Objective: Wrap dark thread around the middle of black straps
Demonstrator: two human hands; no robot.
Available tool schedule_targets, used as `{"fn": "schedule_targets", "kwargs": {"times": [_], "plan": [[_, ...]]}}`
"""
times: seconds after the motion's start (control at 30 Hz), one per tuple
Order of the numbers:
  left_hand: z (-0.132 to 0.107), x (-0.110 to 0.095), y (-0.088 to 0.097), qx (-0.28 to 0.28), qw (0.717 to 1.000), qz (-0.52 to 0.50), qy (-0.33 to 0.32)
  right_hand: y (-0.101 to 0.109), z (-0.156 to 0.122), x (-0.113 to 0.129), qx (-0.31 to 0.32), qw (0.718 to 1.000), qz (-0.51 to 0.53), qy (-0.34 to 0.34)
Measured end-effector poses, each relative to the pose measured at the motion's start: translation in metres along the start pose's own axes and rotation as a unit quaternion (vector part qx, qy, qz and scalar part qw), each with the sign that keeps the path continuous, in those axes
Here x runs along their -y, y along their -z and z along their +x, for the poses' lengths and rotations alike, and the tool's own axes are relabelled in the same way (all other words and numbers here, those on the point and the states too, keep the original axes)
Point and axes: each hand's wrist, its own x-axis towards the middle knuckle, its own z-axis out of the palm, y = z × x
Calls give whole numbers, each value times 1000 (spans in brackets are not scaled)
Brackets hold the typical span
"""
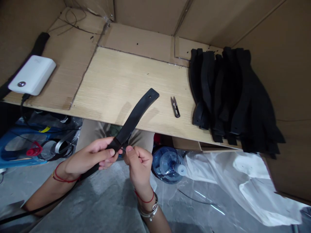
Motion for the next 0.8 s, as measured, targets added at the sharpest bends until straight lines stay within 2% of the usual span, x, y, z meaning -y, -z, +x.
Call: {"fn": "schedule_targets", "kwargs": {"times": [0.27, 0.43, 0.67, 0.8], "plan": [[1, 3, 3, 20, 1000, -2, -16, -1, 2, 3, 9, 1000, 28, -2], [-3, -1, -1, -2, 999, 36, -11, 7, 1, 0, -17, 999, -41, 24], [-3, -1, -3, 4, 1000, -19, -9, 3, 5, 1, -17, 999, -22, 17], [1, 3, -4, -20, 1000, 6, -2, 2, 5, -1, -9, 999, -27, 26]]}}
